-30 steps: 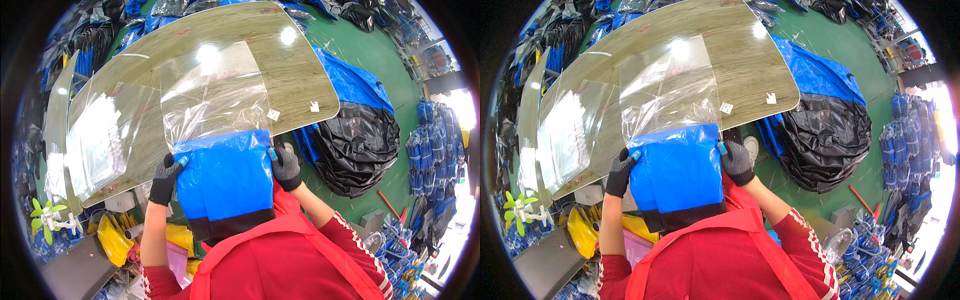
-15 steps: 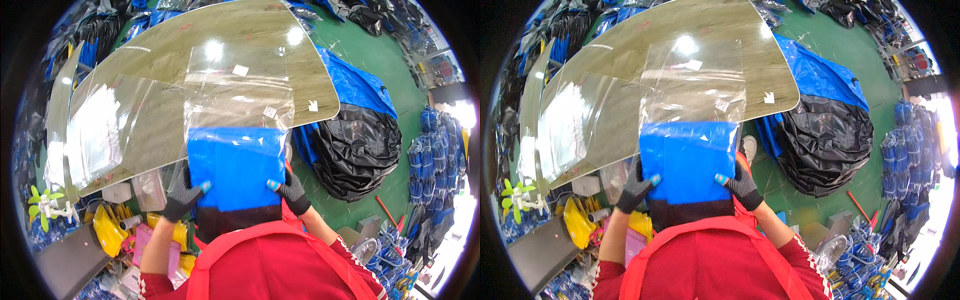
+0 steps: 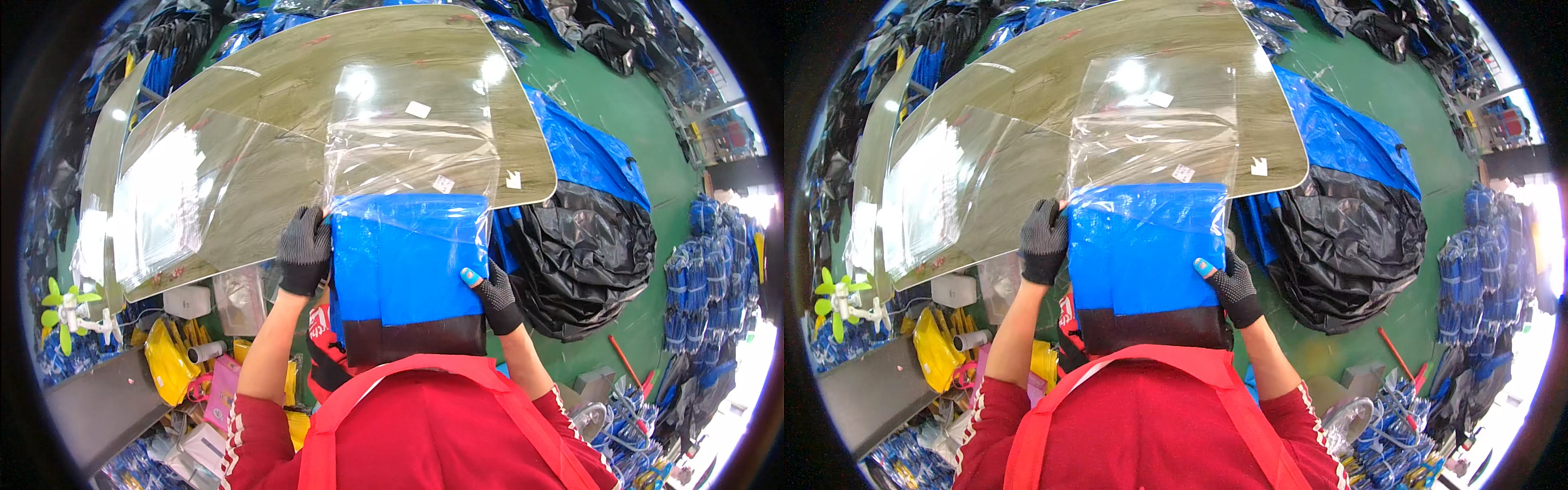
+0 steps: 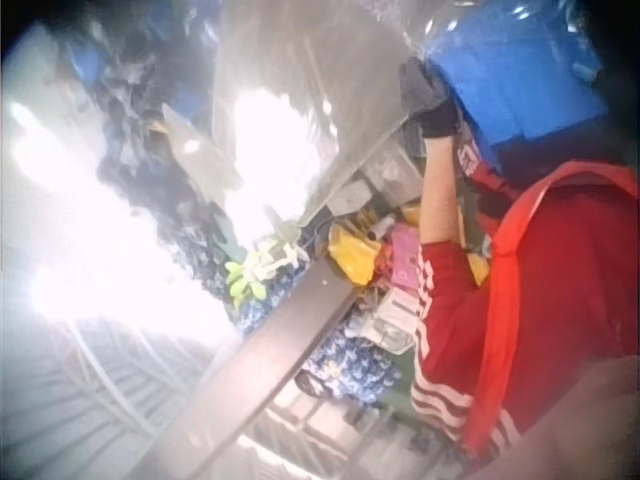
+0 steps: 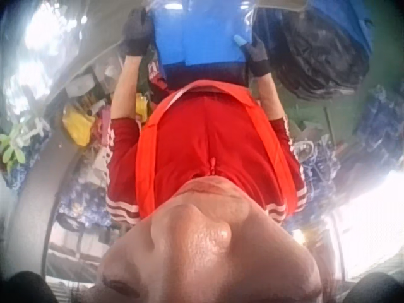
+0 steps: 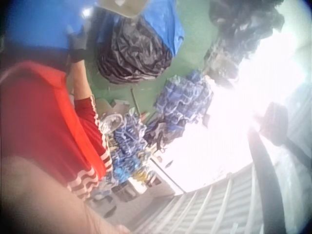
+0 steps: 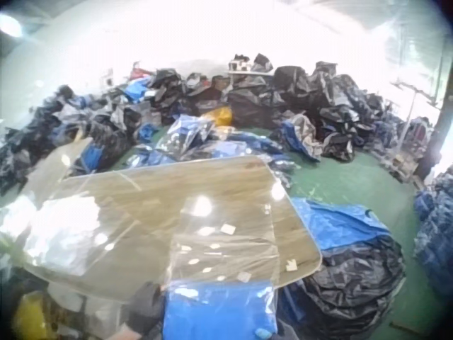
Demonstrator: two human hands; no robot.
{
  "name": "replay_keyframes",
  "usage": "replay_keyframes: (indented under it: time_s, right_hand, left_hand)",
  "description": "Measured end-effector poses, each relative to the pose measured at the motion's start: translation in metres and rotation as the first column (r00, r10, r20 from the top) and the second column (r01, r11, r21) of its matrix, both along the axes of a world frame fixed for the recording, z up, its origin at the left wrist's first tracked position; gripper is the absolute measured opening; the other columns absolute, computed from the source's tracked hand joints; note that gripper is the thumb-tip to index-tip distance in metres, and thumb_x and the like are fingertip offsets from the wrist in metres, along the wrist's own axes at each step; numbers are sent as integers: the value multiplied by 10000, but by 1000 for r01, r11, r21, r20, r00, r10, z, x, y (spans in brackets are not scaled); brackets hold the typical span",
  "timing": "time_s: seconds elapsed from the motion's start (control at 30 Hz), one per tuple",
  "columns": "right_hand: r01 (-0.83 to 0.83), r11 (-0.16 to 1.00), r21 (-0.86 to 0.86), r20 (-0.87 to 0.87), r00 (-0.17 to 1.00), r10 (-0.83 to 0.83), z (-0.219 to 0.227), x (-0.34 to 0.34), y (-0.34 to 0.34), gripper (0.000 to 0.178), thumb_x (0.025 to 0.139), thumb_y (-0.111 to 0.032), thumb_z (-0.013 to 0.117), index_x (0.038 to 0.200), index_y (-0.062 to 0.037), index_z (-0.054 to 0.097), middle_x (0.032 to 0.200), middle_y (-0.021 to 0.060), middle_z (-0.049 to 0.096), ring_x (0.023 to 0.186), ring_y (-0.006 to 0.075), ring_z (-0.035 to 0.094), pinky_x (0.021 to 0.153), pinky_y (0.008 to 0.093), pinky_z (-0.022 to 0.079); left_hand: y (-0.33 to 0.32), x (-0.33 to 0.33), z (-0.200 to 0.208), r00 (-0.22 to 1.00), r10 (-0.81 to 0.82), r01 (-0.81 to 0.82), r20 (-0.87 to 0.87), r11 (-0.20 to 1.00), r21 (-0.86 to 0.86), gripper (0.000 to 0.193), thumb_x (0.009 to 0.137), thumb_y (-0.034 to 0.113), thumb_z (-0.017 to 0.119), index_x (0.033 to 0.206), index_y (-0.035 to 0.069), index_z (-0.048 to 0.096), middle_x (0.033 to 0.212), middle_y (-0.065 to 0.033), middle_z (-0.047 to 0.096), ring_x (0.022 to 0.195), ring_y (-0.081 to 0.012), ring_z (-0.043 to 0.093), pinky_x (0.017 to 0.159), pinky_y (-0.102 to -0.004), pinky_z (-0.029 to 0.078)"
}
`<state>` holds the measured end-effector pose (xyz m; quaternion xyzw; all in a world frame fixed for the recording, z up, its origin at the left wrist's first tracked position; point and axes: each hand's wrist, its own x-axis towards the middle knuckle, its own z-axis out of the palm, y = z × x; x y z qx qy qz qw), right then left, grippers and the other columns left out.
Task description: The person repeatedly folds blue and black plastic bags and places them into clear poly bags on a table. The person handles the bags one at a time, folding them and inserting them into the clear packaging.
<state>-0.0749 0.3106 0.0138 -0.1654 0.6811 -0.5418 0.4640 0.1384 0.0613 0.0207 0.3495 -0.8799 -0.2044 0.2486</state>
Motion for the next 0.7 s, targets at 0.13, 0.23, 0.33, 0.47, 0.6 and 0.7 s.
replay_keyframes:
  time_s: [0.13,0.23,0.33,0.47,0.6,0.7]
  right_hand:
    - [-77,993,88,-123,989,88,-10,-1,18,648,861,-467,680,1263,25,553,1132,185,654,1008,225,622,889,363,497]
    - [-197,962,188,-135,965,224,-16,-8,20,680,860,-489,673,1283,25,534,1147,196,645,1040,241,612,920,372,482]
    - [-37,992,-119,23,999,41,-18,-10,10,652,849,-438,704,1279,22,536,1146,188,638,1059,233,600,899,361,500]
    - [-16,1000,-12,83,996,17,-11,8,5,623,796,-435,756,1188,25,604,1042,150,676,975,228,631,847,335,519]
    - [-4,968,-251,-123,992,-28,-1,43,28,748,762,-489,761,1264,16,533,1093,169,660,1021,248,628,869,406,503]
    - [-108,950,-293,-182,982,56,-3,55,37,866,727,-510,787,1329,19,458,1141,194,637,1055,258,616,861,402,499]
  left_hand:
    - [46,32,-3,985,-155,162,78,983,-91,123,877,109,553,932,44,642,870,-184,627,836,-378,600,749,-444,474]
    - [55,43,-16,975,17,77,-222,911,406,192,929,210,588,1036,52,610,1012,-109,637,903,-247,616,790,-371,486]
    - [39,35,-24,836,431,83,-339,512,855,323,973,242,560,1215,32,523,1180,-90,583,1069,-171,570,909,-323,461]
    - [35,31,-16,968,159,95,-196,491,866,496,920,308,634,1293,12,499,1222,-111,580,1084,-160,564,905,-305,459]
    - [76,60,-6,943,231,125,-239,421,898,629,872,280,703,1372,8,436,1246,-128,581,1082,-193,567,932,-320,459]
    - [103,73,-12,900,52,322,-432,589,741,619,853,250,729,1351,10,451,1222,-122,589,1055,-192,574,918,-333,469]
